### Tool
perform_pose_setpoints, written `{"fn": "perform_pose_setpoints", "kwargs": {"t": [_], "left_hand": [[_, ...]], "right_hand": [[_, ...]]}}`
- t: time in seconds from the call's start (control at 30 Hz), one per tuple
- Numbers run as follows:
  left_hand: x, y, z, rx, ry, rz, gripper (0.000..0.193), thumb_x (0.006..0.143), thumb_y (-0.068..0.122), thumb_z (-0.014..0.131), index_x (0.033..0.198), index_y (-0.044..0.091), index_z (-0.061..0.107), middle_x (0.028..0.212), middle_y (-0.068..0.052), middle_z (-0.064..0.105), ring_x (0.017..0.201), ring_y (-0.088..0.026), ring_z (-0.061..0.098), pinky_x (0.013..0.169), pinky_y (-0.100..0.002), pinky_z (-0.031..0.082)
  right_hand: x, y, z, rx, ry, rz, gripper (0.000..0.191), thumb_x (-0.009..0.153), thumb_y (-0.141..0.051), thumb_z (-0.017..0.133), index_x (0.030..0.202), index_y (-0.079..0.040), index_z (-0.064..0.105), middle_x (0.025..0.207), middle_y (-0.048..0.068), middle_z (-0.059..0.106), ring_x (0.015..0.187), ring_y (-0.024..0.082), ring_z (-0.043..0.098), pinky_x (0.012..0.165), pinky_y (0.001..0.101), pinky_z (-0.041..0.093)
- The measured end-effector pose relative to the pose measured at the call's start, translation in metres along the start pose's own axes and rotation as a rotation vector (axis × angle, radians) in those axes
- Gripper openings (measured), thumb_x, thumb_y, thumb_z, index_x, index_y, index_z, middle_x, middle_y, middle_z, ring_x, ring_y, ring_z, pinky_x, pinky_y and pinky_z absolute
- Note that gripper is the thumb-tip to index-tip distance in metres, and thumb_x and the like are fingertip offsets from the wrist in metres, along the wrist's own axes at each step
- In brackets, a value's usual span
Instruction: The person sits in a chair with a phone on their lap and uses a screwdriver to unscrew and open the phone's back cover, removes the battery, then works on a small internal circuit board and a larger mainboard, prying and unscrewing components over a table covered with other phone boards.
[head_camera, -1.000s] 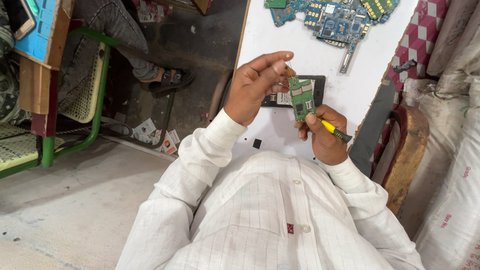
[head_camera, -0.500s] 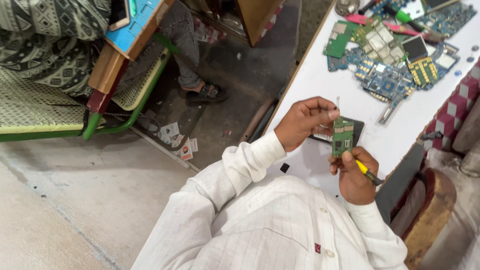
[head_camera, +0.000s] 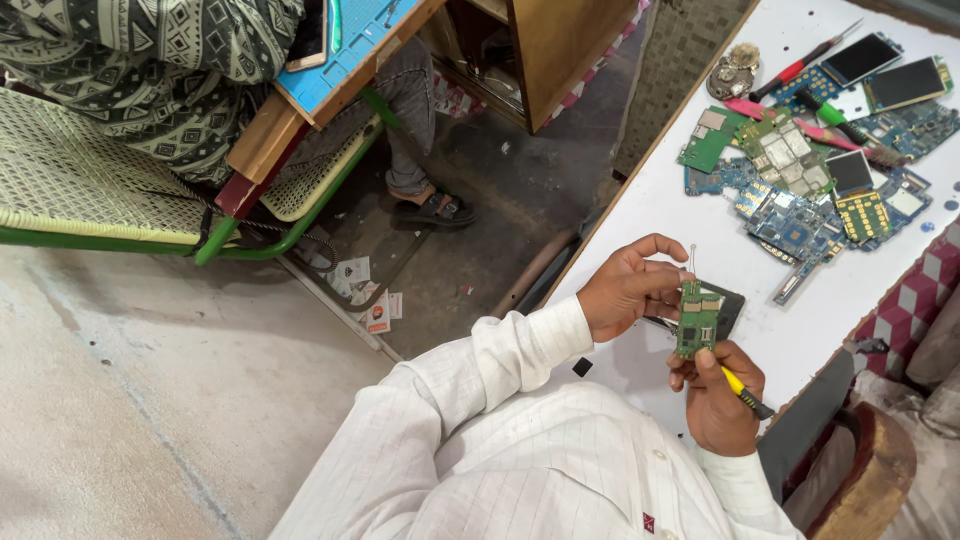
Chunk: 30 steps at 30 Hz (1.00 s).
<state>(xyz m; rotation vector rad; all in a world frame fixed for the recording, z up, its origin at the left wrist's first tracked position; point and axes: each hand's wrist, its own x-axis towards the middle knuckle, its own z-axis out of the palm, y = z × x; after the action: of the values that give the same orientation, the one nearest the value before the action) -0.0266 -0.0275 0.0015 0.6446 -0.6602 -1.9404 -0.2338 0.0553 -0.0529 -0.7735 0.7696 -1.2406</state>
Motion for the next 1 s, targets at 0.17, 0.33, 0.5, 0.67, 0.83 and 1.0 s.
{"fn": "perform_pose_setpoints", "kwargs": {"t": [0.17,0.33,0.5,0.67,0.83,1.0], "left_hand": [[-0.005,0.004,0.002,0.071,-0.035,0.028,0.026,0.101,0.014,0.063,0.127,0.009,0.062,0.111,-0.003,0.069,0.095,-0.013,0.067,0.085,-0.036,0.059],[-0.007,0.009,0.001,0.088,-0.111,-0.009,0.026,0.107,0.018,0.064,0.128,0.003,0.068,0.117,-0.006,0.069,0.098,-0.015,0.067,0.089,-0.037,0.06],[-0.014,0.017,0.003,0.121,-0.241,-0.005,0.029,0.107,0.018,0.066,0.131,0.002,0.068,0.116,-0.008,0.071,0.096,-0.016,0.07,0.09,-0.035,0.062],[-0.018,0.023,0.011,0.264,-0.269,0.056,0.03,0.107,0.018,0.066,0.132,0.002,0.068,0.113,-0.008,0.074,0.096,-0.016,0.073,0.089,-0.033,0.064],[-0.014,0.019,0.014,0.29,-0.262,0.123,0.028,0.106,0.013,0.067,0.132,0.002,0.069,0.117,-0.009,0.074,0.097,-0.015,0.072,0.091,-0.033,0.064],[-0.011,0.013,0.012,0.261,-0.293,0.202,0.02,0.107,0.009,0.068,0.124,0.001,0.07,0.118,-0.01,0.072,0.104,-0.014,0.071,0.094,-0.033,0.063]], "right_hand": [[-0.001,-0.001,0.003,-0.007,0.007,-0.001,0.018,0.106,-0.017,0.065,0.105,0.0,0.065,0.097,0.017,0.07,0.078,0.022,0.063,0.069,0.0349,0.05],[-0.001,-0.001,-0.001,0.04,-0.026,0.032,0.017,0.107,-0.017,0.061,0.107,0.0,0.065,0.1,0.016,0.07,0.083,0.023,0.064,0.07,0.0357,0.05],[-0.002,-0.002,-0.01,0.328,-0.108,0.16,0.022,0.105,-0.021,0.062,0.11,0.0,0.067,0.099,0.015,0.069,0.083,0.024,0.062,0.066,0.0353,0.046],[-0.003,-0.003,-0.011,0.449,-0.195,0.186,0.026,0.106,-0.027,0.066,0.102,-0.001,0.066,0.094,0.014,0.068,0.077,0.022,0.058,0.065,0.0332,0.042],[-0.005,-0.006,-0.009,0.438,-0.183,0.204,0.027,0.105,-0.031,0.066,0.101,-0.004,0.067,0.083,0.013,0.065,0.069,0.02,0.054,0.065,0.0319,0.04],[-0.004,-0.004,-0.009,0.465,-0.214,0.215,0.028,0.105,-0.031,0.066,0.099,-0.004,0.065,0.083,0.014,0.064,0.068,0.021,0.053,0.065,0.0328,0.039]]}}
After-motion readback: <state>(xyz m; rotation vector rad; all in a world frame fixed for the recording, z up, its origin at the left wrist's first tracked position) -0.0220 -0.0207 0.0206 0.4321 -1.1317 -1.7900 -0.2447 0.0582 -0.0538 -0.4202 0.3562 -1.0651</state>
